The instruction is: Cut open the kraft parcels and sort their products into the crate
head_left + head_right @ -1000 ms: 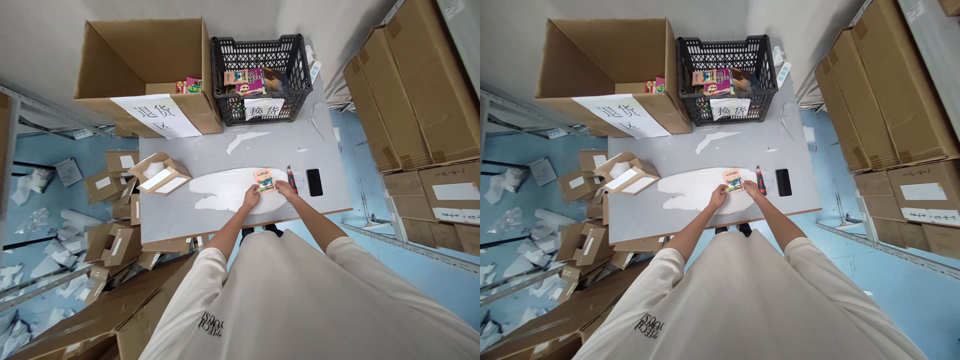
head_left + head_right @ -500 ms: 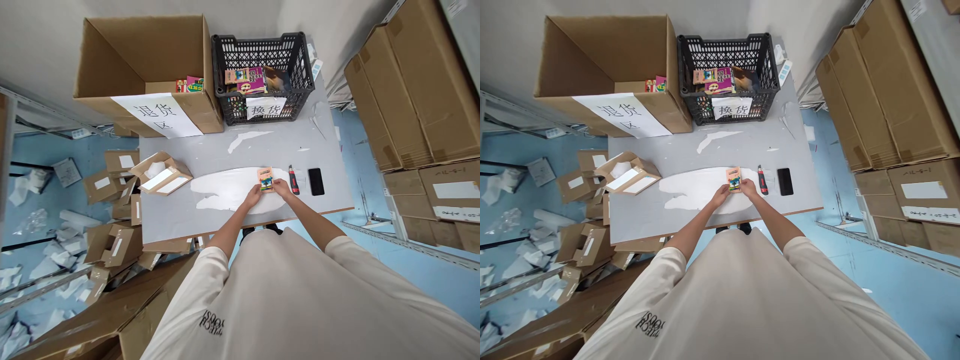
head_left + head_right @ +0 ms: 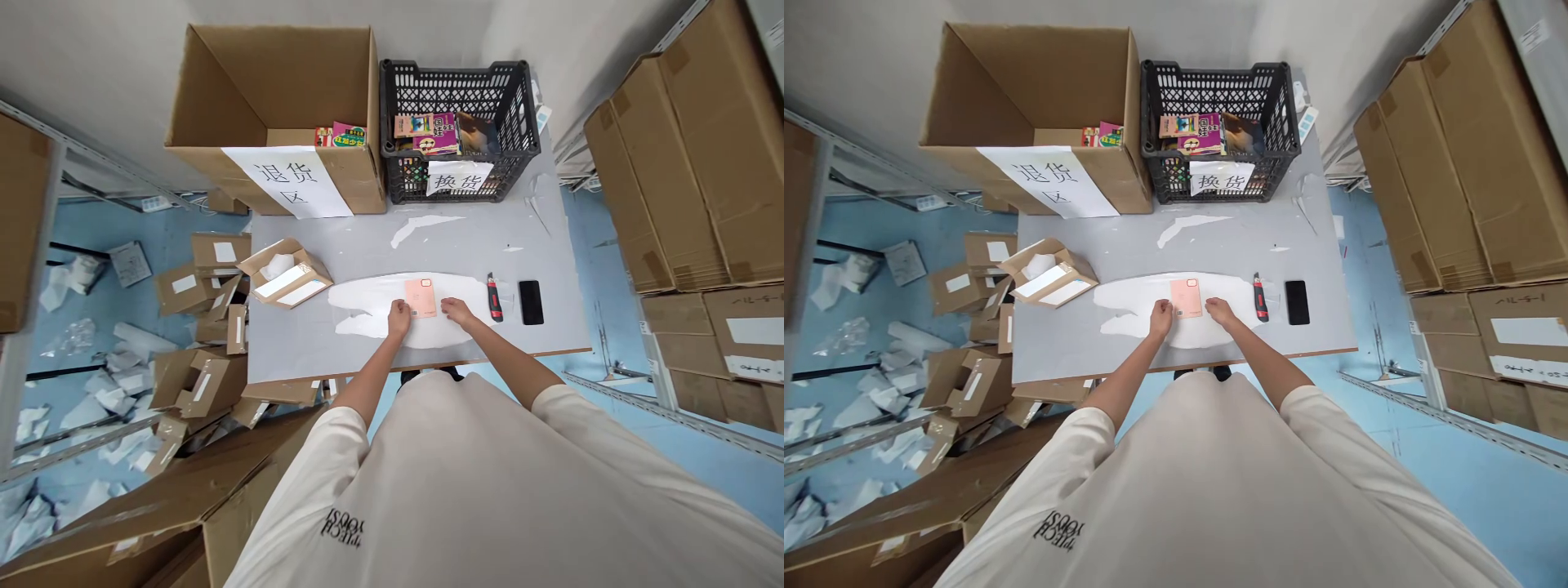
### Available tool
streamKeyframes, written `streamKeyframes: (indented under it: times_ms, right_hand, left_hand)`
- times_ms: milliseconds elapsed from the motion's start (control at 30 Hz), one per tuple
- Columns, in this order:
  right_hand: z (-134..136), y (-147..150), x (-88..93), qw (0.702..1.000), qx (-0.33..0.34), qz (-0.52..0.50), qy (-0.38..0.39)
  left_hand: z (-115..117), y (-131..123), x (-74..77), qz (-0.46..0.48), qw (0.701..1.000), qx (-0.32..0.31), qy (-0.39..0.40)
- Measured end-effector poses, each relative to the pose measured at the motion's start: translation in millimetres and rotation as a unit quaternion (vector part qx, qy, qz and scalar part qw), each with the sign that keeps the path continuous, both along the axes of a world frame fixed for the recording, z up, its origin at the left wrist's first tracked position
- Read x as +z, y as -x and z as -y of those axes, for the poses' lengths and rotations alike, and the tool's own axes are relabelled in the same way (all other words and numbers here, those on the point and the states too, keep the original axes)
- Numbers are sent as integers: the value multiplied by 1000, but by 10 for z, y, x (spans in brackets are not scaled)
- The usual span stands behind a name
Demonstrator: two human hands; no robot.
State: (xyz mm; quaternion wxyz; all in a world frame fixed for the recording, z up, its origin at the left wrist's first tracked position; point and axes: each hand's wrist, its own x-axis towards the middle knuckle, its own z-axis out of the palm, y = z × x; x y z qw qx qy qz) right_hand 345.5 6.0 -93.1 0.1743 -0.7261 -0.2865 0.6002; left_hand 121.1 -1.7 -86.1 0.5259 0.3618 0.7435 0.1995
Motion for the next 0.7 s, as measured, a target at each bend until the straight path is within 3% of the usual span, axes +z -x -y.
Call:
streamKeyframes:
  times_ms: [333,500,600,700]
  right_hand:
    - [-11,203,50,999,-32,2,9]
    - [-73,254,178,997,-37,16,-63]
    - [-126,347,223,997,-27,-11,-74]
    - [-139,432,214,997,16,20,-70]
  left_hand:
    - [80,27,-70,84,995,-55,8]
    - [-3,-56,-47,140,983,-113,-24]
    - [-62,-2,-31,69,995,-54,-56]
    - [-70,167,-43,5,999,8,-34]
